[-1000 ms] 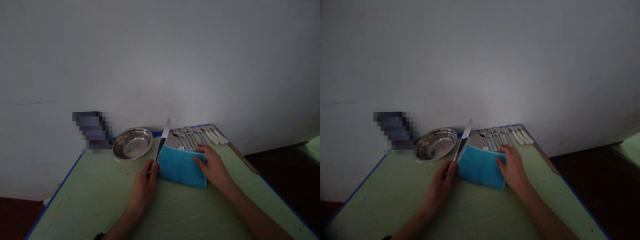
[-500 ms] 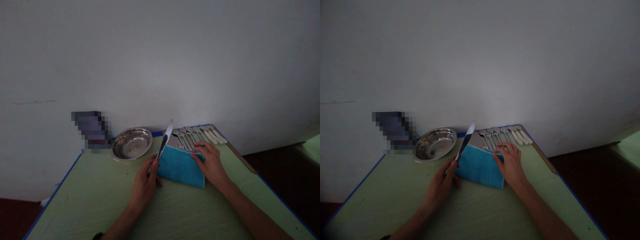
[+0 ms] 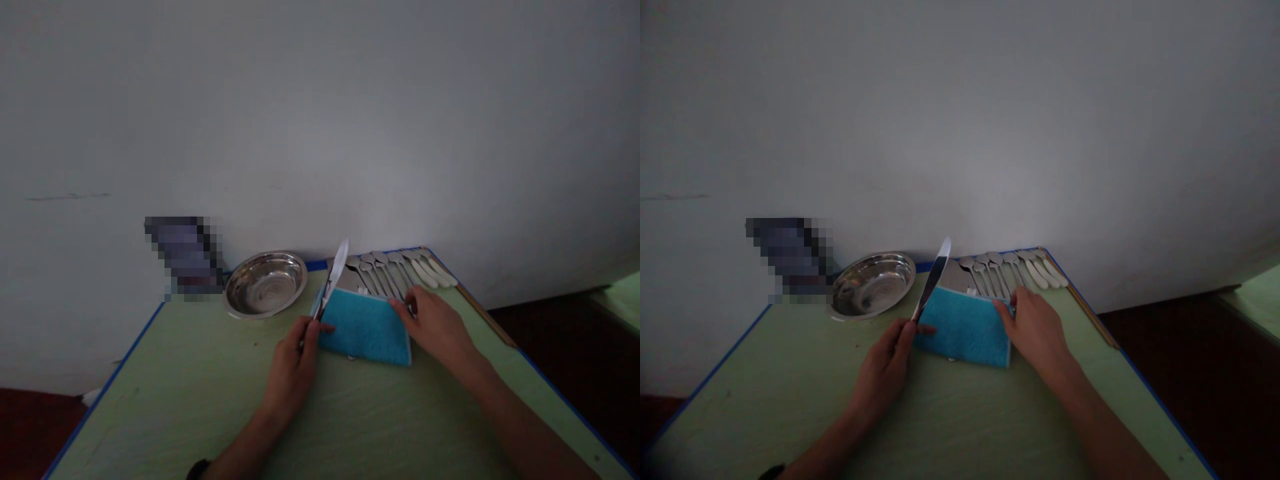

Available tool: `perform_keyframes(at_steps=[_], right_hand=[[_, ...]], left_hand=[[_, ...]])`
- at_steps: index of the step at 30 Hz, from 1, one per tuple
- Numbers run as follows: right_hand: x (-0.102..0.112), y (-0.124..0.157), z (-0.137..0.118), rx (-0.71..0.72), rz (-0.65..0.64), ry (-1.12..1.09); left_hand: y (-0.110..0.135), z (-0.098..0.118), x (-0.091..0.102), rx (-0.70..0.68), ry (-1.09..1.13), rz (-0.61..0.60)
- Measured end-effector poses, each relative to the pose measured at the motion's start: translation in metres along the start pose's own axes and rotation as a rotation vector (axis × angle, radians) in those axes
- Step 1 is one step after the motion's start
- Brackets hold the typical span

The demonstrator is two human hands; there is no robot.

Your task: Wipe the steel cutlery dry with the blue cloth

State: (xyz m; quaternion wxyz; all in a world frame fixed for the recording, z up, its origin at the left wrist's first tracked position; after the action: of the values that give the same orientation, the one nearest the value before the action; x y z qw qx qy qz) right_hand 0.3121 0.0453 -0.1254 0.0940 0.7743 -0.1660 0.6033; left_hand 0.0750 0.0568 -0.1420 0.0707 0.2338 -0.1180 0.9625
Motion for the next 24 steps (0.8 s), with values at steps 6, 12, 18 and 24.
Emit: perform_keyframes(at_steps=[6,12,18,24], right_hand=[[-0.005,0.009,0.003,-0.097,-0.231,0.175],[-0.01,0.006,0.006,-0.057,-0.322,-0.083],[-0.021,0.005,0.005,0.016,-0.447,-0.164],[0.006,0.002,-0.014,0.134,-0.318,-0.535]], left_hand=[[0.005,0.003,-0.013,-0.039,-0.034,-0.171],[0.004,0.002,-0.016,-0.031,-0.043,-0.205],[0.005,0.002,-0.016,-0.033,-0.036,-0.224],[0.006,0.007,-0.012,-0.086,0.003,-0.161]])
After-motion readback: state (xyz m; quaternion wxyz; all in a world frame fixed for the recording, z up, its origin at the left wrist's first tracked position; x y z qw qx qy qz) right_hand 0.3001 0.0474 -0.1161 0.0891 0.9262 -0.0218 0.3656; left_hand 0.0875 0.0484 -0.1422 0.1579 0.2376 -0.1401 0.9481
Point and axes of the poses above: each hand's wrist, its own y-axis away from the middle knuckle, its own x-axis out of the back of the hand, z = x × y, the point moved 7 cm from there along -y, towards the middle knuckle, and after that the axes turned 9 degrees about -x, right-handed, at the moved point
